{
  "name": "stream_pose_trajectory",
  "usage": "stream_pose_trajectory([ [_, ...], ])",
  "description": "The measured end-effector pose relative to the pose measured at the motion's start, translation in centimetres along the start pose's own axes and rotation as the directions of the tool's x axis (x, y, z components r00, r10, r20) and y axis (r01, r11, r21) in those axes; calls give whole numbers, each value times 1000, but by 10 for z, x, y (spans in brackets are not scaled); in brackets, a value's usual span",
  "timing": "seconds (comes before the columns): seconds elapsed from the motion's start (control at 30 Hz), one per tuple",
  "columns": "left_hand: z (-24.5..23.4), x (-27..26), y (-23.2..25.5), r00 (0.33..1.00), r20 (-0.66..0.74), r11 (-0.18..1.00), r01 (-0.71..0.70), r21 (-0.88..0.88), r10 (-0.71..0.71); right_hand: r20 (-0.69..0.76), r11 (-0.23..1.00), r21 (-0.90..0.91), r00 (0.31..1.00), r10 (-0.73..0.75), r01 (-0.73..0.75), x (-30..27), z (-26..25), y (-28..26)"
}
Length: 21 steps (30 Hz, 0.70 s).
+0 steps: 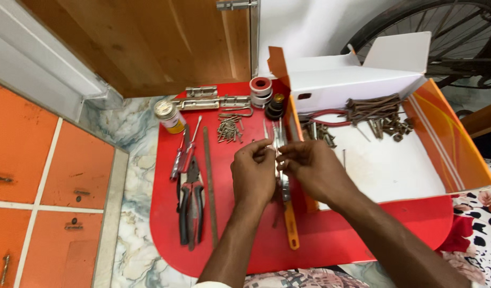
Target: The person sorts small metal fasteners by hand on a red work surface, picking up individual items and placing them into a white box. The person repeatedly handles nails and screws, arranging them into small piles and transferring them into the box.
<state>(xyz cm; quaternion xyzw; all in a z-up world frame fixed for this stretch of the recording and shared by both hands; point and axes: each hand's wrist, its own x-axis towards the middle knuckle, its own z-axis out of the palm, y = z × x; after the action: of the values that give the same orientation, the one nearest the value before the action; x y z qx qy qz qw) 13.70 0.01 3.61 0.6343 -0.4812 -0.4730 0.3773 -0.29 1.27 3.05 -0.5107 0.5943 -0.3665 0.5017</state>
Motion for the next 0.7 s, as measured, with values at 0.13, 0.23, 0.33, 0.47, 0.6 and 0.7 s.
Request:
stream_pose_trajectory([
  [0.13,-17,4,-46,985,42,975,161,156,-169,-52,852,-483,978,200,-200,-7,34,20],
  [0.23,-23,2,-69,968,130,960,182,214,-213,-45,793,-606,998,35,-55,-3,55,31],
  [0.33,-25,1,-78,969,180,962,121,244,-168,-76,766,-640,997,15,-60,1,68,34],
  [0.47,-34,2,-75,940,249,954,170,246,-232,-120,750,-649,991,64,-127,10,76,31],
  [0.6,-39,6,-69,931,276,946,160,283,-240,-159,784,-607,987,37,-127,6,75,32],
  [0.7,-38,6,-66,930,287,951,151,271,-229,-182,773,-626,983,-19,-101,5,75,29],
])
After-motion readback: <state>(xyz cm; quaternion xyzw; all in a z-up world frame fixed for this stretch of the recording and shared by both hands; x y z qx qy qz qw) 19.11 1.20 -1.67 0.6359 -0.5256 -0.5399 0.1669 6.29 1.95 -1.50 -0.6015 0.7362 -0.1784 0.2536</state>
